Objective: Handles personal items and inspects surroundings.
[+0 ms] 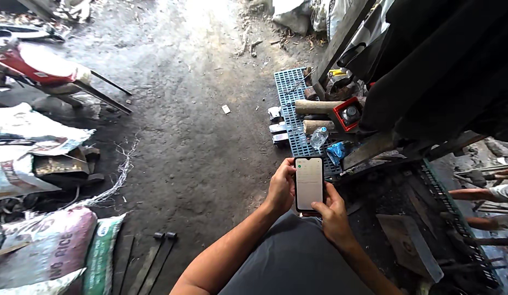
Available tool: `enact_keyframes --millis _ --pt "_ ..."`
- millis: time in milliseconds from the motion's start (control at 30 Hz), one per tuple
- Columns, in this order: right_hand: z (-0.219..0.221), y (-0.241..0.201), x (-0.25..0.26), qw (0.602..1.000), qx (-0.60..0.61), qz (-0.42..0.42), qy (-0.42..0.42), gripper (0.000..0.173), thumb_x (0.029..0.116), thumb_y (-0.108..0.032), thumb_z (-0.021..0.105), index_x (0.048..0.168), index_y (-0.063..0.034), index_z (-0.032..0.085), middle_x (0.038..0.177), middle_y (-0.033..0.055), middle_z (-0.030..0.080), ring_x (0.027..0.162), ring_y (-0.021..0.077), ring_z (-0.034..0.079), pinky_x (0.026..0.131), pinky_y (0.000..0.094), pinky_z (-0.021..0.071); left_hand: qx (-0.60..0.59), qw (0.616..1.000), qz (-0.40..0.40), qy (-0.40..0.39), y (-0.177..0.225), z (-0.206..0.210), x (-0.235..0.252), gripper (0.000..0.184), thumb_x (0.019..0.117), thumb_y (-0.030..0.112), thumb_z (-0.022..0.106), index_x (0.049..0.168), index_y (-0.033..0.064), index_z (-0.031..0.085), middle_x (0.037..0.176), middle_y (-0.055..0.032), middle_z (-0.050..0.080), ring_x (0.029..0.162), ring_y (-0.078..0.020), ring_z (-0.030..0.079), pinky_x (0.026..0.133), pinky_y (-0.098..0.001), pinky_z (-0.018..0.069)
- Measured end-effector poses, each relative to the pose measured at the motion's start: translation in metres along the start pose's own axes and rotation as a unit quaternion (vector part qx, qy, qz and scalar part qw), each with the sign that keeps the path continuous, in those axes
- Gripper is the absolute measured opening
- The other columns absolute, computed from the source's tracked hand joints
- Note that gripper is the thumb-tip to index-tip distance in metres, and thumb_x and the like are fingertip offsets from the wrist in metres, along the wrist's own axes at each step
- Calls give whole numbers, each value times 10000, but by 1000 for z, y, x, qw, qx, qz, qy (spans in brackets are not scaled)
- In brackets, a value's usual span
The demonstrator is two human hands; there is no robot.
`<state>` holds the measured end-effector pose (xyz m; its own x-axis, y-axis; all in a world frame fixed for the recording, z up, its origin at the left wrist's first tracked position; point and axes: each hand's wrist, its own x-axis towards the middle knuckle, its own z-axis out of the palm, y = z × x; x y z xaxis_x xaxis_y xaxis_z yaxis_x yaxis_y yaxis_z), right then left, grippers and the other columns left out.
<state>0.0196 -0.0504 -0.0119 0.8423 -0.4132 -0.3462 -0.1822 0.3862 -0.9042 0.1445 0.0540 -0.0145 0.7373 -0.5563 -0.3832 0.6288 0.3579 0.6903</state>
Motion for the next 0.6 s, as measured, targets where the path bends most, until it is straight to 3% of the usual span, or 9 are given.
enact_keyframes --millis 200,267,333,367,433,600 --pt "0 2 2 1000 -9 24 8 670 796 137 498 1455 51 406 1206 234 666 950 358 736 616 500 658 3 1000 0 4 -2 -1 -1 337 1092 203 308 1200 82 603 1008 -127 704 885 -208 697 786 -390 589" --pt "1 2 3 999 -6 36 18 561 872 90 495 1428 45 438 1163 230 676 911 357 739 618 502 657 8 1000 -1 3 -1 0 -2 337 1092 210 305 1200 86 599 999 -124 701 875 -205 695 778 -388 589" --pt "2 0 4 999 5 38 13 397 1029 -57 516 1412 34 458 1128 231 683 889 360 742 626 504 660 11 1000 0 3 -1 1 -2 331 1092 214 312 1195 90 602 974 -115 704 840 -190 695 739 -362 590" --pt "3 -2 4 999 7 35 7 391 1060 -124 519 1414 30 456 1124 230 683 889 360 743 628 502 662 9 1000 1 1 0 1 -2 328 1093 212 313 1194 89 600 977 -116 704 844 -192 696 743 -362 592" --pt "4 -3 3 1000 7 31 1 423 1062 -166 534 1431 22 448 1141 227 682 907 361 741 637 502 663 10 1000 3 4 1 0 -2 333 1093 214 318 1207 83 602 994 -122 704 859 -199 696 748 -366 590" --pt "3 -1 4 999 16 30 2 467 991 -70 593 1422 42 452 1172 239 665 934 373 730 645 514 660 9 1000 4 3 0 1 0 340 1083 224 327 1218 84 606 1028 -131 705 909 -215 696 786 -389 588"
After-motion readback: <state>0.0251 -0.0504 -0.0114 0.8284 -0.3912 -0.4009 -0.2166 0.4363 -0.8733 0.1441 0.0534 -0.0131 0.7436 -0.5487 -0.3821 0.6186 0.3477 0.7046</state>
